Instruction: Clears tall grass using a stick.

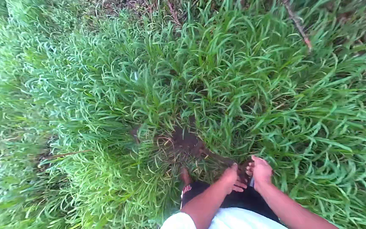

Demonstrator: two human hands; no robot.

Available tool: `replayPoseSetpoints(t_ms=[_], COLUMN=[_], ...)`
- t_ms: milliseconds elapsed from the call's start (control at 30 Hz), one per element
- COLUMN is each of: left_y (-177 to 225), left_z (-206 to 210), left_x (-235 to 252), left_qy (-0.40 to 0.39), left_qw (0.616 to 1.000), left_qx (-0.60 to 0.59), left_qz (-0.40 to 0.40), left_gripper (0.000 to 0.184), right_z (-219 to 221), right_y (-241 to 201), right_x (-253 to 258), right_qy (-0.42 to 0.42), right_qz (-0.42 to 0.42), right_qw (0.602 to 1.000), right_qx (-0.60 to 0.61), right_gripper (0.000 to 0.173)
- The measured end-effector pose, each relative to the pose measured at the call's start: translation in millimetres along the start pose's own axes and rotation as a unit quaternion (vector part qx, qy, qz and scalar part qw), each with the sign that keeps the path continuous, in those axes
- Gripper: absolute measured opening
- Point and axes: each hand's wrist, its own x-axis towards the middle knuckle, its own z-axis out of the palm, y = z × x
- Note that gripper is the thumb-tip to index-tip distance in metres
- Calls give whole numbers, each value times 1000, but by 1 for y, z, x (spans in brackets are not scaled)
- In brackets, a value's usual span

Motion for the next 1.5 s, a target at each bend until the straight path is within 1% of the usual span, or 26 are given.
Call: replayPoseSetpoints(t_ms=[100, 167, 233, 267, 333, 400, 533, 667, 800, 867, 967, 1033, 1133, 1267, 1367, 1467, 1500], left_y=[-9, -14, -17, -18, -19, -19, -17, -13, -2, 7, 17, 27, 48, 98, 124, 118, 116], left_z=[37, 42, 33, 27, 15, 4, -14, -30, -40, -46, -61, -71, -92, -123, -109, -77, -67], left_x=[18, 19, 13, 10, 3, 0, -1, 6, 16, 11, 9, 17, 38, 70, 88, 110, 117], left_qy=[86, 148, 191, 202, 219, 237, 255, 240, 244, 234, 218, 207, 209, 217, 230, 241, 248], left_qw=[992, 982, 974, 971, 965, 960, 959, 965, 968, 966, 966, 969, 969, 970, 969, 966, 964], left_qx=[-91, -115, -123, -126, -140, -139, -102, -84, 54, 105, 128, 120, 117, 95, 59, 49, 63], left_qz=[3, 14, 15, 17, 37, 58, 71, 58, 35, 29, 50, 65, 62, 62, 63, 77, 67], left_gripper=[70, 65, 59, 55, 46, 43, 45, 48, 56, 56, 53, 51, 49, 52, 50, 48, 49], right_z=[-14, -17, -16, -15, -8, 0, 22, 42, 55, 66, 86, 104, 141, 196, 200, 173, 164], right_y=[5, 3, -1, -5, -15, -22, -23, -24, -36, -37, -39, -41, -36, -49, -66, -69, -69], right_x=[2, -4, -12, -18, -31, -41, -51, -59, -63, -65, -65, -57, -35, 10, 45, 68, 75], right_qy=[-64, -119, -173, -203, -242, -253, -245, -214, -162, -148, -143, -125, -100, -116, -105, -73, -69], right_qz=[-10, -17, -21, -16, -5, 8, 22, 22, 70, 58, 21, 9, -16, -60, -83, -104, -112], right_qw=[996, 986, 969, 962, 955, 954, 961, 971, 982, 983, 981, 983, 988, 985, 982, 973, 968], right_qx=[-62, -117, -174, -183, -172, -160, -129, -100, -70, -94, -130, -136, -113, -110, -132, -195, -214], right_gripper=[48, 49, 48, 47, 43, 42, 40, 33, 30, 31, 31, 29, 28, 31, 30, 30, 30])
